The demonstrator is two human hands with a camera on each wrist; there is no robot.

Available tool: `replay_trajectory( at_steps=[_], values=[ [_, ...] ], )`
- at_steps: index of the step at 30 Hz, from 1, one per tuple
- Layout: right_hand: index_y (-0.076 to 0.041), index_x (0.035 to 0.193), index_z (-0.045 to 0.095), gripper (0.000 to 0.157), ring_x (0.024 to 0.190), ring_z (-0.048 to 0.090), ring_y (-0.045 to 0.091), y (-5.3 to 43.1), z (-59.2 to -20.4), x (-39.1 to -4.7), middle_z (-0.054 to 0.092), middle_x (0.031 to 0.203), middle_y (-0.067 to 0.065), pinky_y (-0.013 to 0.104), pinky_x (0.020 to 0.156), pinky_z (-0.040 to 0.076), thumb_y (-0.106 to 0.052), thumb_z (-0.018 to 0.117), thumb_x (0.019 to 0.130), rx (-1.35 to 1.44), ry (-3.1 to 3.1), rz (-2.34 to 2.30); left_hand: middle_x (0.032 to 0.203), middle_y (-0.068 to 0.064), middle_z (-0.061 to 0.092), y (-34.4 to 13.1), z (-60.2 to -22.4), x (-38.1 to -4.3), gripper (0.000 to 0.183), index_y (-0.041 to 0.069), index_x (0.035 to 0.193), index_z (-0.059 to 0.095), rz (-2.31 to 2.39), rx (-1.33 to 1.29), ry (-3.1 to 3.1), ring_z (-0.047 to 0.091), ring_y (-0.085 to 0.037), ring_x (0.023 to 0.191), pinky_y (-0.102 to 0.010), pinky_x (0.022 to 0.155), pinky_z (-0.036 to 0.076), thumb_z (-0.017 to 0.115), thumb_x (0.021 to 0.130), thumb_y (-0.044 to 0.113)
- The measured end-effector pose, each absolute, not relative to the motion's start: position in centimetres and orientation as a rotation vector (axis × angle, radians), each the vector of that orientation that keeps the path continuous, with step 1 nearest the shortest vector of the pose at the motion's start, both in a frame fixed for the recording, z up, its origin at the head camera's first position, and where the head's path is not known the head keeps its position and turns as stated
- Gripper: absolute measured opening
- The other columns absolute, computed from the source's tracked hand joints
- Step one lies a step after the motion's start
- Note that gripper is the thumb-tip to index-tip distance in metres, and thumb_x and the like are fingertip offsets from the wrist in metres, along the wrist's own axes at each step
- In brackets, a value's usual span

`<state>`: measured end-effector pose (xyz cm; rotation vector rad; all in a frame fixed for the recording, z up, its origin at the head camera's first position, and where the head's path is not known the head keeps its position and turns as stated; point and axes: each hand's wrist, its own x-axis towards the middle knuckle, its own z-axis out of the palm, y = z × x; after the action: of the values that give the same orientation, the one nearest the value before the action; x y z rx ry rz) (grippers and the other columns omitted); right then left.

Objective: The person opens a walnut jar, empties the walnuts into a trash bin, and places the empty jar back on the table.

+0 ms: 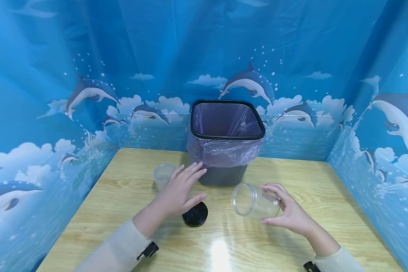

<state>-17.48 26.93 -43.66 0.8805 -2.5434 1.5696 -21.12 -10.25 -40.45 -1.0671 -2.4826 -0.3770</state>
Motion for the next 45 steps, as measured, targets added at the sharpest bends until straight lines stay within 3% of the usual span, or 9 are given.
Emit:
replay_trajectory(
  at_steps=[8,19,26,33,45],
  values=[
    [-0.009,0.137,0.037,0.09,0.121,0.04,0.01,26.9,-43.8,-17.3,0.035,0.135,0.006,0.02,0.101,0.029,-0.019,0.085,0.061,0.889,-2.545,1.546,0.15,-0.004,0.025,-10.8,-42.0,-20.9,0.069,0.017,0.146,0.027,-0.369,-1.047,-2.542,0.019,-0.021,0.138,-0.048,0.11,0.011,0.037,0.091,0.058],
    [-0.003,0.136,0.038,0.091,0.121,0.04,0.008,26.3,-43.2,-17.1,0.035,0.134,0.01,0.021,0.102,0.029,-0.012,0.085,0.059,0.873,-2.56,1.552,0.15,-0.003,0.025,-11.5,-43.2,-20.8,0.076,0.014,0.146,0.024,-0.37,-1.075,-2.597,0.022,-0.018,0.136,-0.046,0.11,0.014,0.044,0.088,0.059],
    [-0.011,0.137,0.038,0.091,0.121,0.04,0.011,26.7,-43.9,-17.5,0.035,0.135,0.004,0.02,0.101,0.029,-0.019,0.086,0.06,0.876,-2.565,1.536,0.147,-0.003,0.03,-11.9,-44.3,-20.7,0.091,0.014,0.146,0.024,-0.354,-1.122,-2.711,0.026,-0.022,0.135,-0.047,0.11,0.013,0.048,0.079,0.07],
    [-0.006,0.136,0.038,0.091,0.12,0.041,0.01,26.0,-42.9,-16.9,0.036,0.134,0.006,0.019,0.101,0.03,-0.016,0.086,0.06,0.873,-2.559,1.564,0.144,-0.006,0.035,-12.2,-45.2,-20.4,0.1,0.011,0.144,0.027,-0.338,-1.162,-2.768,0.03,-0.025,0.132,-0.046,0.108,0.018,0.053,0.071,0.074],
    [-0.01,0.137,0.037,0.092,0.121,0.04,0.024,26.4,-44.1,-17.3,0.035,0.135,0.004,0.025,0.102,0.03,-0.017,0.086,0.06,0.883,-2.558,1.563,0.145,-0.006,0.034,-12.7,-45.7,-19.9,0.105,0.013,0.145,0.026,-0.34,-1.131,-2.872,0.034,-0.027,0.13,-0.051,0.107,0.02,0.055,0.067,0.077]
  ],
)
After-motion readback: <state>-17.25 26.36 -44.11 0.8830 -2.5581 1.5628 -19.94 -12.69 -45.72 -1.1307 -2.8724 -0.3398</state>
